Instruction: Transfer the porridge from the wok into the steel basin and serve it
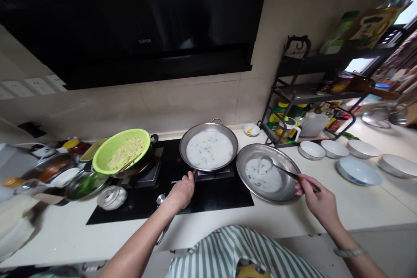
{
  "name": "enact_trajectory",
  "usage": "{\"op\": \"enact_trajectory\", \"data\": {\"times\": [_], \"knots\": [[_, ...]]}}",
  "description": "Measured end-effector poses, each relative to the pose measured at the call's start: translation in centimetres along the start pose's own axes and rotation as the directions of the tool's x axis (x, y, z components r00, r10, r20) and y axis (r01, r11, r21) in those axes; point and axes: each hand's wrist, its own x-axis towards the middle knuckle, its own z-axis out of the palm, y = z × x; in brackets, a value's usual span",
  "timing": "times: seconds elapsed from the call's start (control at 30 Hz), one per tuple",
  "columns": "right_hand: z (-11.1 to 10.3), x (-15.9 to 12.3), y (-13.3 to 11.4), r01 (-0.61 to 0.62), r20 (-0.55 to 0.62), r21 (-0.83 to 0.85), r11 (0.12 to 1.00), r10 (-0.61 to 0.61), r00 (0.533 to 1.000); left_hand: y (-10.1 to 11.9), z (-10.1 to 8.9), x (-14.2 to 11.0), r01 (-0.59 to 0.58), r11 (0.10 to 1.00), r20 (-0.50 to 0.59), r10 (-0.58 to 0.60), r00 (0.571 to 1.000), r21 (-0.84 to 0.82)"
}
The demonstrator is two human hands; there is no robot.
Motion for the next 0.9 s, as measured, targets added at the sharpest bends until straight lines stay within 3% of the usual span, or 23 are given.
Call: {"op": "enact_trajectory", "data": {"times": [0.07, 0.13, 0.2, 0.23, 0.27, 0.33, 0.4, 0.47, 0.53, 0.63, 0.77, 0.9], "knots": [[-0.2, -0.6, 0.4, 0.239, 0.131, -0.082, 0.968, -0.227, 0.965, 0.0, 0.1, 0.1, -0.005, 1.0, -0.008, 0.005, 1.0, 0.012], [-0.4, -1.1, 0.4, 0.473, 0.256, -0.126, 0.872, -0.432, 0.865, 0.0, 0.2, 0.1, -0.004, 1.0, -0.002, 0.004, 1.0, 0.024], [-0.4, -1.3, 0.0, 0.61, 0.31, -0.144, 0.779, -0.55, 0.775, 0.0, 0.3, 0.2, -0.008, 0.999, 0.001, 0.008, 1.0, 0.038], [-0.3, -1.3, -0.3, 0.637, 0.3, -0.153, 0.756, -0.578, 0.759, 0.0, 0.3, 0.2, -0.011, 0.999, 0.0, 0.011, 1.0, 0.044], [-0.1, -1.2, -0.8, 0.633, 0.267, -0.159, 0.758, -0.584, 0.766, 0.0, 0.4, 0.3, -0.014, 0.999, -0.004, 0.014, 1.0, 0.047], [0.5, -0.9, -2.3, 0.536, 0.149, -0.144, 0.832, -0.517, 0.843, 0.0, 0.4, 0.3, -0.017, 0.999, -0.014, 0.018, 1.0, 0.04], [1.5, -0.4, -4.2, 0.351, 0.011, -0.053, 0.935, -0.351, 0.936, 0.1, 0.4, 0.3, -0.013, 1.0, -0.019, 0.013, 1.0, 0.025], [3.0, 0.2, -6.2, 0.186, -0.066, 0.1, 0.977, -0.18, 0.981, 0.1, 0.2, 0.2, -0.014, 1.0, -0.024, 0.015, 1.0, 0.016], [5.1, 0.6, -7.9, 0.118, -0.044, 0.219, 0.969, -0.111, 0.993, 0.2, 0.0, 0.1, -0.017, 1.0, -0.024, 0.017, 1.0, 0.005], [8.6, 0.9, -9.3, 0.052, 0.116, 0.269, 0.962, -0.086, 0.989, 0.3, -0.5, -0.2, -0.016, 1.0, -0.002, 0.016, 1.0, -0.016], [13.0, 0.5, -9.3, 0.022, 0.267, 0.273, 0.962, -0.098, 0.959, 0.3, -0.9, -0.3, -0.004, 1.0, 0.022, 0.005, 1.0, -0.027], [15.9, 0.0, -8.6, -0.026, 0.348, 0.283, 0.959, -0.078, 0.934, 0.2, -0.4, 0.0, -0.011, 0.999, -0.002, 0.011, 1.0, -0.036]]}}
